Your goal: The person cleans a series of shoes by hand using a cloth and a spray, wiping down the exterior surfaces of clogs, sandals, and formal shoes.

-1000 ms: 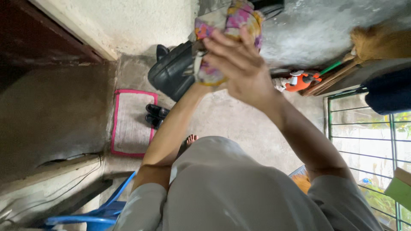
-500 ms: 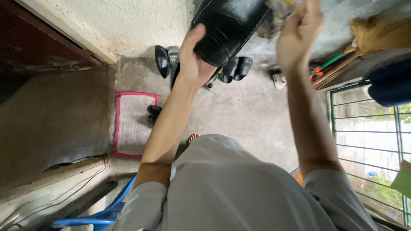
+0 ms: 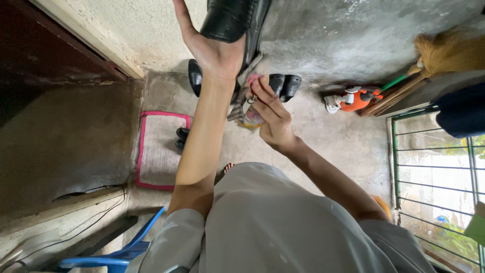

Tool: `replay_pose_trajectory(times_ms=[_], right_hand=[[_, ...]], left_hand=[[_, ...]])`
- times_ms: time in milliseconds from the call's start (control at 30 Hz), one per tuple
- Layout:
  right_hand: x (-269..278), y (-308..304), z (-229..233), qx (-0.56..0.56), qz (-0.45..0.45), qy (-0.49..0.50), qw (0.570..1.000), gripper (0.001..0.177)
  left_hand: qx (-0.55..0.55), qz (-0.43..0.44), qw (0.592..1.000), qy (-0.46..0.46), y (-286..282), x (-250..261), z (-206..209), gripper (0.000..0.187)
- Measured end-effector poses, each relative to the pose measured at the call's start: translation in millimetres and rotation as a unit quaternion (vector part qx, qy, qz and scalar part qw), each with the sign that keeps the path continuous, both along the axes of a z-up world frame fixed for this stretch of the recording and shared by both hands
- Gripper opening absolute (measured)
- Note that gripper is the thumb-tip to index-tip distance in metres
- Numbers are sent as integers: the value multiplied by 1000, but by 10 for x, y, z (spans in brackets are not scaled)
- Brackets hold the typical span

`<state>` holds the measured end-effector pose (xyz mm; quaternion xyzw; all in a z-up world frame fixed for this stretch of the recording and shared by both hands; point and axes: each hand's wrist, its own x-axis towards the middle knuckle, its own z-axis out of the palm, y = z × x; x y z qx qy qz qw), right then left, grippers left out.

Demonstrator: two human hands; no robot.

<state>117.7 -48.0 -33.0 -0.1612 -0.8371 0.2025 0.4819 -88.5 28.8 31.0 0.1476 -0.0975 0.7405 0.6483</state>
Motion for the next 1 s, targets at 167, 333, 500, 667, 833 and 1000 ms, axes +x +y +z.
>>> replay_pose_trajectory(times_ms=[167, 333, 500, 667, 833, 1000], right_hand=[[282, 551, -186, -288, -55, 45, 955, 62], [374, 1154, 498, -131, -55, 191, 971, 63], [-193, 696, 497, 20, -142, 54, 988, 65], [-65, 107, 86, 42, -23, -37, 998, 63], [338, 577, 49, -172, -174, -36, 969, 63], [241, 959, 818, -35, -99, 95, 990, 59]], left_hand=[[11, 29, 1000, 4, -9, -148, -57, 64], [-9, 17, 1000, 9, 32, 31, -141, 70], [67, -57, 996, 32, 238, 92, -194, 71], [39, 2, 999, 6, 263, -105, -183, 72], [-13, 22, 998, 53, 28, 70, 1, 79], [22, -4, 990, 137, 25, 385, -199, 91]])
